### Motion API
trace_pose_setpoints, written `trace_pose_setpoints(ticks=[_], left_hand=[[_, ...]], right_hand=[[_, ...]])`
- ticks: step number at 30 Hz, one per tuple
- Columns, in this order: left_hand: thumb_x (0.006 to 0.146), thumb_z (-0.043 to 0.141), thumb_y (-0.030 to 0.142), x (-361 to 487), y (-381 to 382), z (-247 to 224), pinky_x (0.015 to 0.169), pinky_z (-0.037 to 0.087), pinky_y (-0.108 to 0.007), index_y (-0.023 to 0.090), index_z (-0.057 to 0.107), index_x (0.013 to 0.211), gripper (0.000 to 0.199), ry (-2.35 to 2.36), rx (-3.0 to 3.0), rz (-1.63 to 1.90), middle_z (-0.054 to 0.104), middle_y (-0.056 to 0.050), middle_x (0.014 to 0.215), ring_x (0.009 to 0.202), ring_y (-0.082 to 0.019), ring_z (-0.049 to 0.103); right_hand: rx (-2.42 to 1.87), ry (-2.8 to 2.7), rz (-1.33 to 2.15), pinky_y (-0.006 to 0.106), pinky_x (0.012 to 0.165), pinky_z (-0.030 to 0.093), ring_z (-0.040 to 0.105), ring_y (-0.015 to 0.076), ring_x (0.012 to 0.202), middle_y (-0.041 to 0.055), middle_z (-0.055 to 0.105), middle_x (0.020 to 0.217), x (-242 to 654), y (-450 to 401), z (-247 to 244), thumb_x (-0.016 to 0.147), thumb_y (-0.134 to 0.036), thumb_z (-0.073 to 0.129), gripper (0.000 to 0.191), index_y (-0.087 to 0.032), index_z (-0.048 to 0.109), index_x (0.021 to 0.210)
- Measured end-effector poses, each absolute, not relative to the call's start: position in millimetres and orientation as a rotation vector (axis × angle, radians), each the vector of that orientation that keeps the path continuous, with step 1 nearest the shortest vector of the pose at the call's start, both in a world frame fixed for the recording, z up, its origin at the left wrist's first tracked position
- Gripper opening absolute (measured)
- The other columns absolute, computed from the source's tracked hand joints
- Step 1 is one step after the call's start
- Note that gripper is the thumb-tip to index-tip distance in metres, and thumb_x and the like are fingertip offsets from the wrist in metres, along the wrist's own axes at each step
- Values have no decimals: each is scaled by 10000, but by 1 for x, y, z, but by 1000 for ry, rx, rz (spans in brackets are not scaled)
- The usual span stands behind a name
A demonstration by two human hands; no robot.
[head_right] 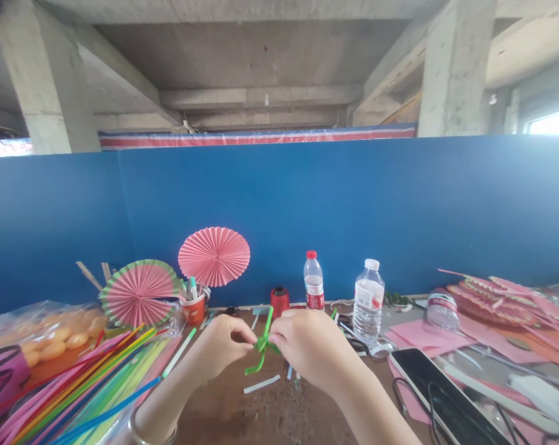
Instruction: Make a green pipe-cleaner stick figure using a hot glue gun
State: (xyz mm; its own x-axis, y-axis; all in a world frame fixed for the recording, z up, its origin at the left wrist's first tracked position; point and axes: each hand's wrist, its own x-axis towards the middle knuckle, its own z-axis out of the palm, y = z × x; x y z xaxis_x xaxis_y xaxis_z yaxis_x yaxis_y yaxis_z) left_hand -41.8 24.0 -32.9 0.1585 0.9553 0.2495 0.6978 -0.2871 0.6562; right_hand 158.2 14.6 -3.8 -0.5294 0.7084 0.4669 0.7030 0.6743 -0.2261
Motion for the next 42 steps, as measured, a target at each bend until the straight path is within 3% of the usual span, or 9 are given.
trace_pose_setpoints(ticks=[6, 11, 16, 21, 26, 28, 32, 42], left_hand=[[545, 566, 143, -37, 13, -32, 515, 422, -218, 168, 716, 637, 178, 1276, 1956, 631, 692, -20, 617, 565, -153, 592], [519, 582, 56, -33, 7, -25, 502, 420, -218, 165, 713, 610, 193, 979, 1766, 801, 682, -30, 647, 589, -151, 591], [486, 677, 13, -30, 11, -23, 515, 443, -207, 144, 667, 547, 144, 839, 1406, 1111, 674, -27, 622, 566, -127, 598], [521, 743, 118, -33, 22, -26, 658, 480, -238, 146, 647, 628, 146, 895, 1213, 1442, 685, -21, 677, 654, -135, 624], [618, 667, 212, -42, 28, -25, 520, 435, -212, 150, 662, 695, 99, 1230, 1490, 1573, 654, -24, 797, 540, -91, 545], [632, 638, 222, -45, 29, -24, 535, 438, -228, 153, 657, 673, 82, 1331, 1621, 1600, 655, -28, 789, 538, -103, 544], [659, 569, 218, -49, 28, -23, 580, 453, -247, 182, 639, 679, 81, 1493, 1828, 1587, 667, -20, 726, 613, -154, 593], [578, 489, 96, -38, 17, -25, 529, 364, -216, 193, 538, 564, 110, 1514, 2210, 1213, 609, 34, 588, 575, -130, 541]], right_hand=[[-891, -2231, 324, 190, 645, 390, 549, 85, 673, -27, 631, 727, 165, 33, -10, 797, -208, 509, 161, -228, 663, 757], [-854, -2091, 565, 207, 656, 418, 570, 113, 690, 10, 649, 740, 159, 53, -27, 776, -208, 501, 183, -163, 676, 745], [-839, -2035, 780, 191, 553, 400, 548, 122, 630, 27, 628, 672, 142, 64, -51, 770, -220, 466, 232, -98, 652, 705], [-952, -2041, 539, 175, 494, 315, 459, 86, 527, -11, 549, 548, 125, 56, -59, 790, -248, 449, 265, -114, 640, 666], [-1035, -2242, 159, 177, 502, 267, 451, 78, 544, -14, 556, 584, 115, 41, -51, 780, -195, 461, 213, -149, 610, 634], [-1041, -2311, 21, 184, 497, 248, 458, 78, 547, -16, 563, 603, 112, 37, -48, 788, -202, 460, 201, -163, 589, 639], [-996, -2387, -173, 199, 524, 255, 495, 97, 599, -3, 581, 663, 112, 28, -44, 805, -197, 429, 177, -172, 559, 687], [-906, -2392, -362, 223, 522, 255, 436, 94, 568, -11, 530, 617, 133, 16, -22, 841, -177, 394, 250, -162, 559, 654]])
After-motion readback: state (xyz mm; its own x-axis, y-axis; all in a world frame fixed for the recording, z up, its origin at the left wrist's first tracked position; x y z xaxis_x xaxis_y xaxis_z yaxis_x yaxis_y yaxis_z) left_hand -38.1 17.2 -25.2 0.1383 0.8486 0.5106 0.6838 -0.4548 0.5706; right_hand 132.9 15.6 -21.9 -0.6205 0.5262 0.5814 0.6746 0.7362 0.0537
